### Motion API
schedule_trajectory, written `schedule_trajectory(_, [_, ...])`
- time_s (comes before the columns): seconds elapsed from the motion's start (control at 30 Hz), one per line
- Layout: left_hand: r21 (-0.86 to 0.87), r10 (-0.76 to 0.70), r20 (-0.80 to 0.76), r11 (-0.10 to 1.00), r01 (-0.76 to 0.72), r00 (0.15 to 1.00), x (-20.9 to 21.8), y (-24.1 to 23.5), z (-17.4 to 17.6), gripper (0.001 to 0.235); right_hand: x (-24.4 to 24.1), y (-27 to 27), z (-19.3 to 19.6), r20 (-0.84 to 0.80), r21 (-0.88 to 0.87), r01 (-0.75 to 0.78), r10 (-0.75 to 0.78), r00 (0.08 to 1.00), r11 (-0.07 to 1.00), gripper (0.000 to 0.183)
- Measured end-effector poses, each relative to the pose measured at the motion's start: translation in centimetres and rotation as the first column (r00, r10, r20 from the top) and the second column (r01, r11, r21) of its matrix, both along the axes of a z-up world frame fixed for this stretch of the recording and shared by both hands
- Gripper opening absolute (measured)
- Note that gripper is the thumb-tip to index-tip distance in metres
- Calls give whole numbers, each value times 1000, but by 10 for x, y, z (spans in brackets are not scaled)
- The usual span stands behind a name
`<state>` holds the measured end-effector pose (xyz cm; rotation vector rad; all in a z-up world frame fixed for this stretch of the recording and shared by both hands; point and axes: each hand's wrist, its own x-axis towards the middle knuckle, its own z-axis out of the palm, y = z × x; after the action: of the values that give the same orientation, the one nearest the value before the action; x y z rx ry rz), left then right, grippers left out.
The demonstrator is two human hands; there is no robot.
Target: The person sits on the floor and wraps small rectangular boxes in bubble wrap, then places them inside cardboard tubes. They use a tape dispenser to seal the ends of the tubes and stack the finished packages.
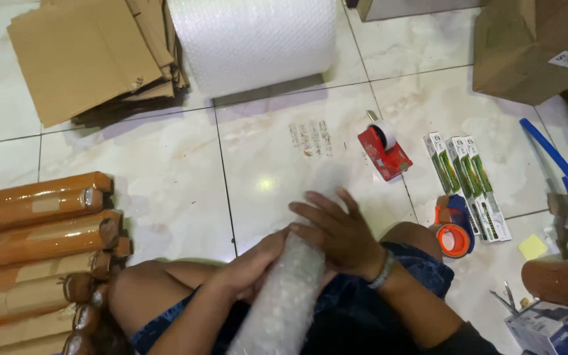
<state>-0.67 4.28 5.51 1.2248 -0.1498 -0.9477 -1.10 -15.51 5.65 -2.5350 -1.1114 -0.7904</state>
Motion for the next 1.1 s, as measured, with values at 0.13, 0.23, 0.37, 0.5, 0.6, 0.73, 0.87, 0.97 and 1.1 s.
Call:
schedule_trajectory(0.13, [491, -224, 724, 831, -261, 652, 3, 31, 17, 59, -4, 16, -27, -561, 558, 160, 227, 796, 815, 66])
schedule_trajectory(0.23, [-12, 167, 849, 954, -298, 501, -19, 19, 8, 119, -16, 34, -41, -844, 435, 495, 148, 516, 752, 42])
schedule_trajectory(0.37, [-172, 361, 891, 830, -530, 276, -27, 2, -17, 63, -28, 36, -14, -608, 598, 225, 252, 753, 769, 60])
schedule_trajectory(0.5, [-212, 281, 958, 822, -529, 53, -30, -6, -63, 64, -40, 32, -20, -452, 677, 263, 106, 886, 687, 34])
schedule_trajectory(0.6, [-425, 527, 845, 761, -489, 86, -38, -15, -85, 75, -47, 37, -55, -395, 832, 285, 149, 907, 476, 31])
schedule_trajectory(0.73, [-385, 398, 914, 790, -476, -79, -37, -5, -71, 26, -42, 33, -40, -208, 775, 52, 176, 962, 630, 29])
schedule_trajectory(0.87, [-309, 311, 947, 823, -477, -78, -32, -3, -54, 33, -34, 24, -20, -321, 598, -29, 272, 907, 801, 23])
schedule_trajectory(0.97, [-332, 447, 894, 719, -611, 40, -40, -18, -27, 27, -29, 30, -6, -429, 646, 73, 282, 858, 760, 17])
schedule_trajectory(1.1, [-208, 704, 620, 573, -793, 346, -51, -32, -6, 8, -24, 33, -1, -770, 620, 552, 300, 562, 558, 8])
